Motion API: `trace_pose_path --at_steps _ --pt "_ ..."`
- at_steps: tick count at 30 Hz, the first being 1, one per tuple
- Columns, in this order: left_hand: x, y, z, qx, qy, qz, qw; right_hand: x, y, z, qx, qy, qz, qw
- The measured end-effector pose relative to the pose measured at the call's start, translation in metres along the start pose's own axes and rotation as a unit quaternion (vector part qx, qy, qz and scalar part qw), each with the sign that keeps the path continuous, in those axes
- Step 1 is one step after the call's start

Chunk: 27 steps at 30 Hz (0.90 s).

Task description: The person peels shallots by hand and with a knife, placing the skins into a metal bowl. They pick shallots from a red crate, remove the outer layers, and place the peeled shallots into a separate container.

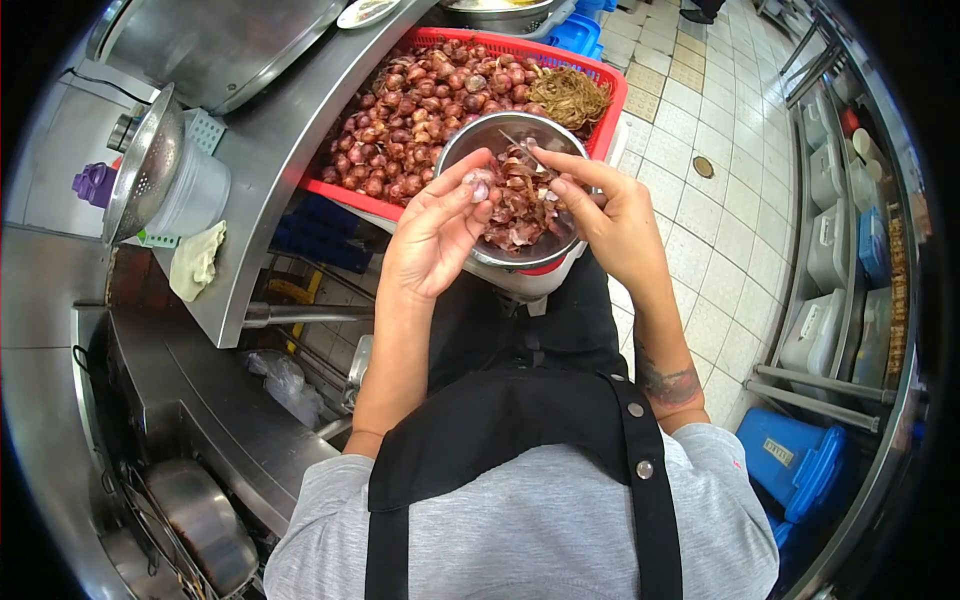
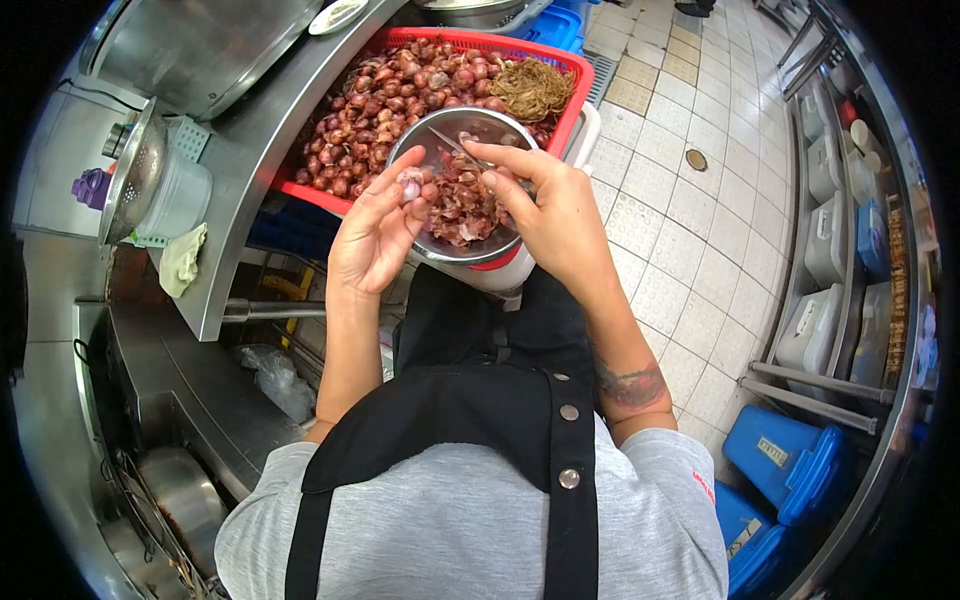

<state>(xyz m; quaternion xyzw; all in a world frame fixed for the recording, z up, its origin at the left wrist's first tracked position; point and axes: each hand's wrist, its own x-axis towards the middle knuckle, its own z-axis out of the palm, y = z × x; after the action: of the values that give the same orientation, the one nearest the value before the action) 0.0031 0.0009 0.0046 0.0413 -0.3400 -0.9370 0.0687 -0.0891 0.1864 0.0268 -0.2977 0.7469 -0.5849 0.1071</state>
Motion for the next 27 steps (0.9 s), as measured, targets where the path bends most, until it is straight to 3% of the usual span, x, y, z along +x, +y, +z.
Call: trace_pose_path --at_steps 4,7,13,19,25,27 --pt "0.001 -0.004 0.007 0.046 0.05 0.017 0.998 -0.005 -0.012 0.004 0.039 -0.024 0.03 0.999" --pt "0.002 -0.006 0.007 0.062 0.071 0.023 0.995 -0.007 -0.018 0.008 0.031 -0.034 -0.024 0.999" --pt "0.004 -0.01 0.008 0.058 0.085 0.034 0.994 -0.009 -0.011 0.013 0.08 -0.104 -0.024 0.991" --pt "0.004 -0.008 0.009 0.073 0.092 0.027 0.993 -0.005 -0.001 0.007 -0.04 0.004 0.006 0.999" --pt "0.003 -0.011 0.01 0.128 0.099 0.064 0.985 -0.001 0.003 0.001 0.096 -0.03 0.015 0.995" --pt "0.002 -0.012 0.011 0.16 0.101 0.081 0.979 0.002 0.0 -0.002 0.027 -0.023 0.038 0.999"
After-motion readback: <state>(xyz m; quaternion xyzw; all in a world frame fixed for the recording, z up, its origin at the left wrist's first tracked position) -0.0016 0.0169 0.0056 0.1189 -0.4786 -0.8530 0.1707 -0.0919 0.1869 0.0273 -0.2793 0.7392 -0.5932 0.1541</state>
